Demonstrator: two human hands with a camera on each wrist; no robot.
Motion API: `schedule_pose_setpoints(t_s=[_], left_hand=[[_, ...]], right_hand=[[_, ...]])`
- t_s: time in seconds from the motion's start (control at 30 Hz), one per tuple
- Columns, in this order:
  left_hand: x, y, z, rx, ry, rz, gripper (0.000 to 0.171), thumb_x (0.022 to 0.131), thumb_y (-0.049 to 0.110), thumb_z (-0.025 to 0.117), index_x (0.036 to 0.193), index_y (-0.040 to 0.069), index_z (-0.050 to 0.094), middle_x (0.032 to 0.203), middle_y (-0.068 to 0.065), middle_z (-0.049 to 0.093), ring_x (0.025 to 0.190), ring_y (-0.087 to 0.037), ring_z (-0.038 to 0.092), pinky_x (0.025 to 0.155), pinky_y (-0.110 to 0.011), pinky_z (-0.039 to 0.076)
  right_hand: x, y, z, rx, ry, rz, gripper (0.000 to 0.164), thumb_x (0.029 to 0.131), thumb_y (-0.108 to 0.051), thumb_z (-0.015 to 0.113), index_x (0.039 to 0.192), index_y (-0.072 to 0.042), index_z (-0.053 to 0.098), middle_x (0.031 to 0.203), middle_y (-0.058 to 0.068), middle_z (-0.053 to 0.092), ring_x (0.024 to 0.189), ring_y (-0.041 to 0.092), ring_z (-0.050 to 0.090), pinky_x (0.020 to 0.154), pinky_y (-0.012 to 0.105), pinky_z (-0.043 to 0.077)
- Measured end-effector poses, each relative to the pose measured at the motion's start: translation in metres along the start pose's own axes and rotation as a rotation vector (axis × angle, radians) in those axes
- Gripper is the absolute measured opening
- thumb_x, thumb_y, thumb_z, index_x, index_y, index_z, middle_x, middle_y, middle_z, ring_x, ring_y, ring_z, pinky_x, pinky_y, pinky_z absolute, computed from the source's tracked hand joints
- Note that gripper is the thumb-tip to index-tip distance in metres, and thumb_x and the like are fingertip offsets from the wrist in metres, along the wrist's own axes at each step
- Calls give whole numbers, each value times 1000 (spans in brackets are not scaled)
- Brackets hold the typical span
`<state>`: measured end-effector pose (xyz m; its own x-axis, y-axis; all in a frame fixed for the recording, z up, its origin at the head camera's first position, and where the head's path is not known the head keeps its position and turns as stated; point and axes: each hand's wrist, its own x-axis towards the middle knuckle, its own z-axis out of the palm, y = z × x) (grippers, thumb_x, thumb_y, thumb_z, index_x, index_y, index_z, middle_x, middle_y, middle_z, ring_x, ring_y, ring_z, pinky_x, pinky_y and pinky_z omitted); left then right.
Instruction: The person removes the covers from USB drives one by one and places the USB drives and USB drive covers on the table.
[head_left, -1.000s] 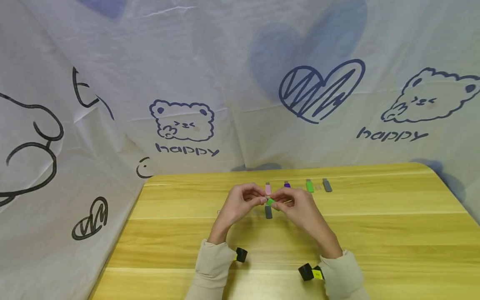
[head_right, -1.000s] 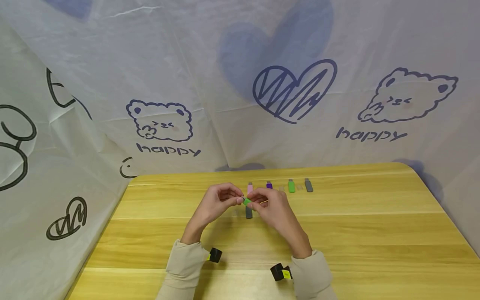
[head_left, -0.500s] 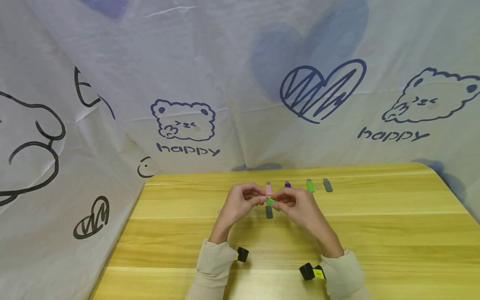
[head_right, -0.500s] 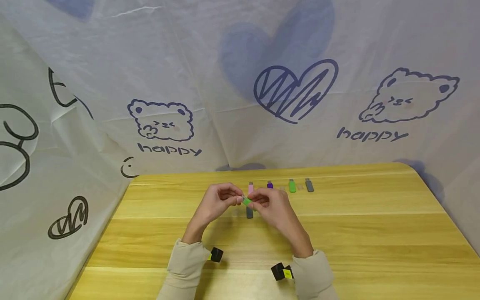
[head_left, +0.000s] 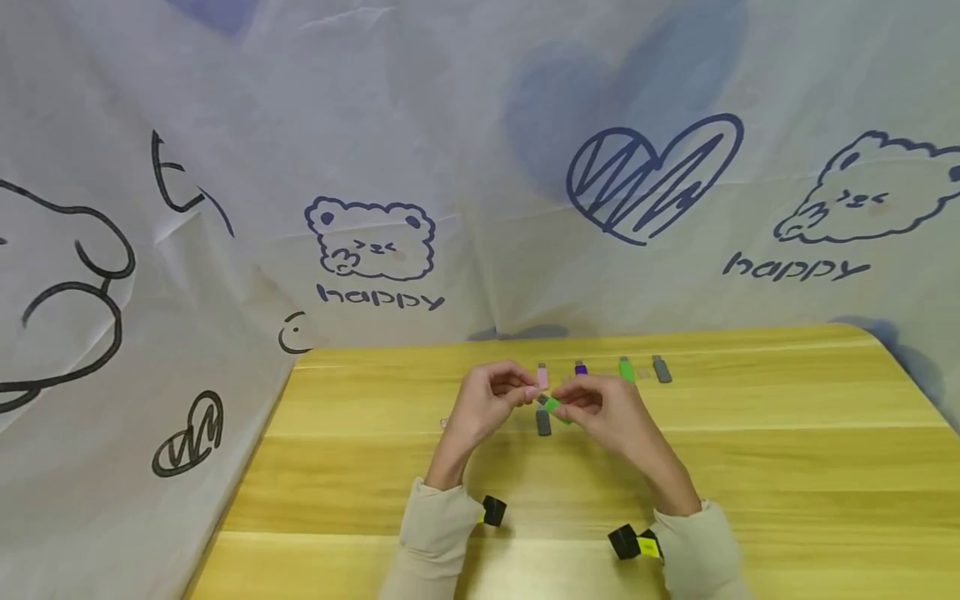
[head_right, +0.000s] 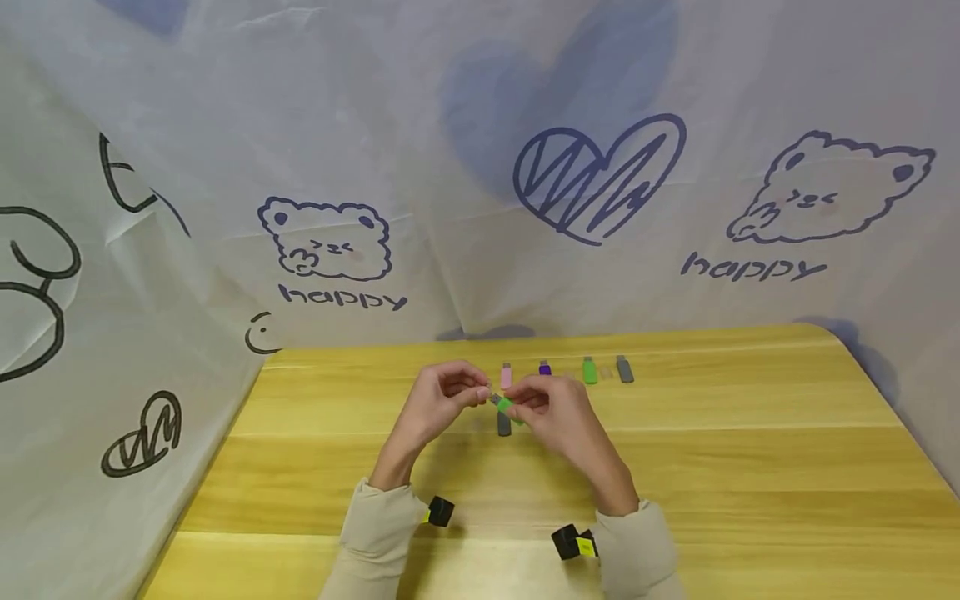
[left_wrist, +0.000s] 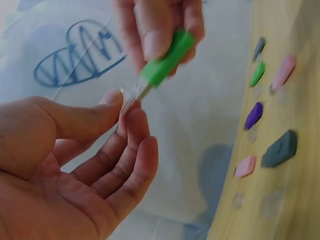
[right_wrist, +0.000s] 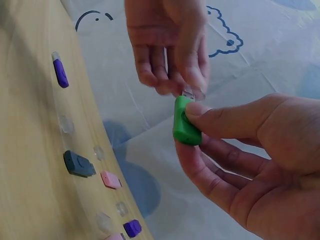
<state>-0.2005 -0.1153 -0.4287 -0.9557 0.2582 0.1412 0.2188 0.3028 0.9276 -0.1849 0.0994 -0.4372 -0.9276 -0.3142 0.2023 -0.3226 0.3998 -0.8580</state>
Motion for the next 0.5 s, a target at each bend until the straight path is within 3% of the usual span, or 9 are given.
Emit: schedule_pose_setpoints(t_s=[0.07,0.17,0.3,0.5], left_hand=[[2,2,5,14,1,15,5,94,2,74,97,-1,74,89,-10,75,82,-34,72,68,-28,57],[2,2,7,16,63,18,3,93,1,74,96,0,74,88,-10,74,82,-36,71,69,-33,59],[2,1,1,-16,124,16,4,94,-1,72,97,1,74,89,-11,73,78,-24,70,74,-44,60],[3,-4,-4,-51,117,19,5,94,-1,72,99,0,74,92,-13,74,76,-15,68,74,-42,60]], right_hand=[[0,2,-3,0,-8,2,19,91,1,76,110,1,75,98,10,74,87,22,73,73,27,60],[-2,7,-9,-9,5,15,23,93,1,74,116,1,74,102,13,75,88,26,74,72,31,61],[-5,16,-25,-53,82,38,22,94,1,72,116,-1,75,103,14,73,90,30,73,73,32,61],[-9,31,-50,-74,194,148,21,96,-7,73,116,0,74,108,18,71,97,36,72,72,20,56]])
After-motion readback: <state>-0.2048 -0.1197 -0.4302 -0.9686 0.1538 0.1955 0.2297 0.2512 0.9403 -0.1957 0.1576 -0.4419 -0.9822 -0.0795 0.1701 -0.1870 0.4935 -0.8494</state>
